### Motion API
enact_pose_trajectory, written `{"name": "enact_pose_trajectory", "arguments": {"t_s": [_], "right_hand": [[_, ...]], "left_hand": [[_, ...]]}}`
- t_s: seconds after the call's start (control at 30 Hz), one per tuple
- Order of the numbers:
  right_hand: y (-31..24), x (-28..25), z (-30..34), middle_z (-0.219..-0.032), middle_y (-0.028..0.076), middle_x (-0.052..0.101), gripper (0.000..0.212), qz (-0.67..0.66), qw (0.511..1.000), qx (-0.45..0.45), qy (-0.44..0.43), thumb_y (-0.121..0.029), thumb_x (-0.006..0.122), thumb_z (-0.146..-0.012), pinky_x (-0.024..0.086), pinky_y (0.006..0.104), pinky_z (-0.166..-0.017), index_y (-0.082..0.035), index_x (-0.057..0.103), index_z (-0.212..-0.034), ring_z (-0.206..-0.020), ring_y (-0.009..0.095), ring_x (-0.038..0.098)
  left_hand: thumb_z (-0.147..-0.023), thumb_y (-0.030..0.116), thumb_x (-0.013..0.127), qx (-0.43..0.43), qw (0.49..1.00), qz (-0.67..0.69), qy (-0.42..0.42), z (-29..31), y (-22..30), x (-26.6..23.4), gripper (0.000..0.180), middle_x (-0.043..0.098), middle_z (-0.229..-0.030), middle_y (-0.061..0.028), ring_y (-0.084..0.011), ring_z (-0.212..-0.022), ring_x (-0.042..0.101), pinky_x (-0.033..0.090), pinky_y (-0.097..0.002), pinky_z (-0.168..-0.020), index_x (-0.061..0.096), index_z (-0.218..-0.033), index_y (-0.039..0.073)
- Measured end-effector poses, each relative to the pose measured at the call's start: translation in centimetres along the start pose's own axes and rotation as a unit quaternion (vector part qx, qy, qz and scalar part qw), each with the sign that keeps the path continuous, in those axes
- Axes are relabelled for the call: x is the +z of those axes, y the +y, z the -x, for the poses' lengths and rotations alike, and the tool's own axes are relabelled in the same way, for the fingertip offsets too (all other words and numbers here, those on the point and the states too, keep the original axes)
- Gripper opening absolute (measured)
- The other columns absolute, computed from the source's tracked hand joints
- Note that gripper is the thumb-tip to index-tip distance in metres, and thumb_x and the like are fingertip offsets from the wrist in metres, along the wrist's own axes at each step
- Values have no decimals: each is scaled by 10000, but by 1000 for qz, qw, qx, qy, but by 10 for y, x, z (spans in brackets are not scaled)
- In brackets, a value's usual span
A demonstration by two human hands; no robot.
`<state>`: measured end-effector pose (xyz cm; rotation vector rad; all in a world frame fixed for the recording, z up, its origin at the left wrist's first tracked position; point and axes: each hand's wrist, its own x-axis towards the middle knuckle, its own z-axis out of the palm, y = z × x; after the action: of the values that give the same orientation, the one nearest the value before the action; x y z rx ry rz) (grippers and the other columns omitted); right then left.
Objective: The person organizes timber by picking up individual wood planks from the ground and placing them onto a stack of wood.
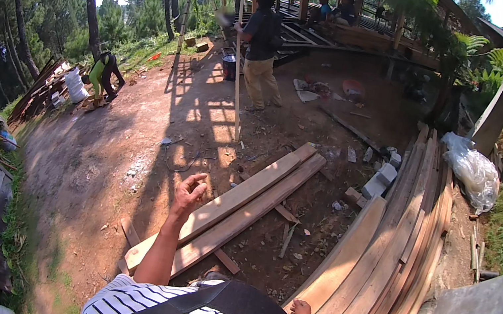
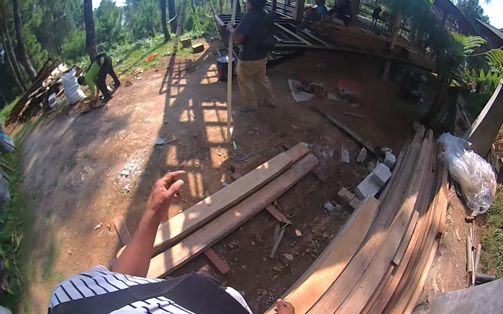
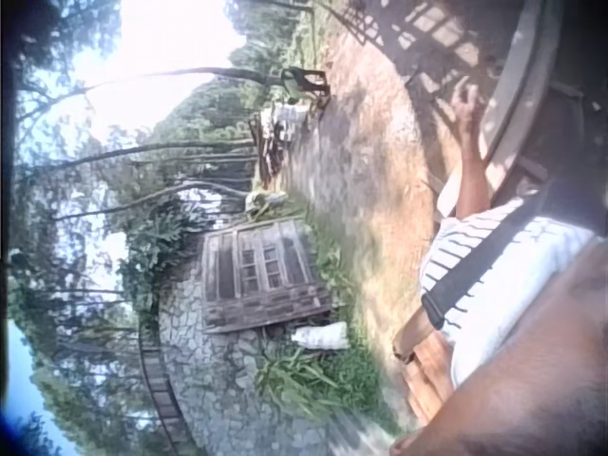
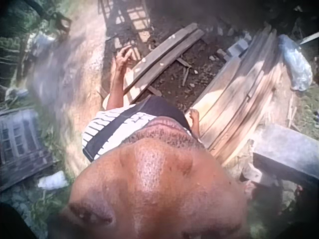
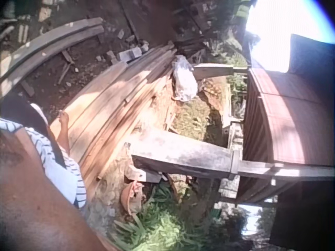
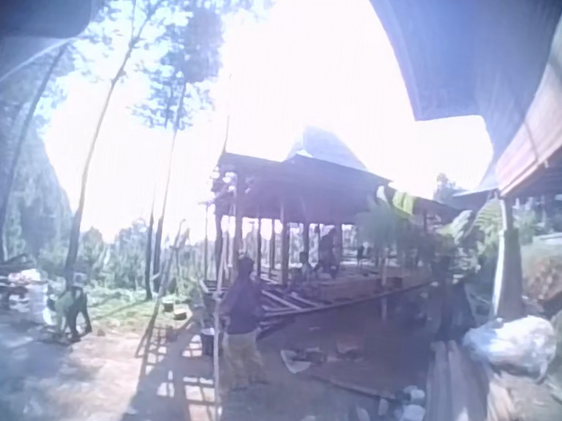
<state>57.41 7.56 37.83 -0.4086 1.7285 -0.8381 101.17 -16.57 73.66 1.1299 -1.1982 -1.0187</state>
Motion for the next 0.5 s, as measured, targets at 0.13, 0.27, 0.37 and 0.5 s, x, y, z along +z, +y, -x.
{"name": "enact_pose_trajectory", "arguments": {"t_s": [0.13, 0.27, 0.37, 0.5], "right_hand": [[22, 2, 6, -749, 65, 627, 260, -25, 999, 28, -16, -250, 681, -905, 472, 262, -477, 0, 647, -968, -605, 143, 598], [56, 13, 33, -739, 64, 627, 289, 96, 992, 83, 10, -287, 675, -905, 505, 306, -501, 1, 650, -917, -610, 158, 605], [51, 51, 68, -789, 71, 640, 310, 157, 985, 57, -49, -283, 685, -896, 511, 320, -521, 19, 661, -962, -649, 164, 620], [53, 129, 73, -778, 63, 633, 297, 122, 984, 12, -132, -271, 686, -897, 494, 318, -506, 17, 658, -965, -658, 167, 620]], "left_hand": [[-890, 423, 704, 375, 915, 82, -124, 32, 199, 13, 541, 580, -1087, -65, -151, -896, 566, 485, -321, -798, 595, -1254, 39], [-820, 431, 774, 652, 726, 117, -182, 97, 299, -4, 520, 556, -1199, 39, -144, -1014, 532, 447, -318, -789, 622, -1268, 216], [-755, 100, 826, 701, 659, 231, -144, 134, 339, -13, 396, 589, -1107, 103, -82, -938, 580, 454, -287, -790, 701, -1119, 189], [-910, 297, 642, 522, 780, 144, -314, 195, 359, -83, 138, 631, -1056, -6, -233, -1025, 539, 379, -340, -841, 614, -1029, 234]]}}
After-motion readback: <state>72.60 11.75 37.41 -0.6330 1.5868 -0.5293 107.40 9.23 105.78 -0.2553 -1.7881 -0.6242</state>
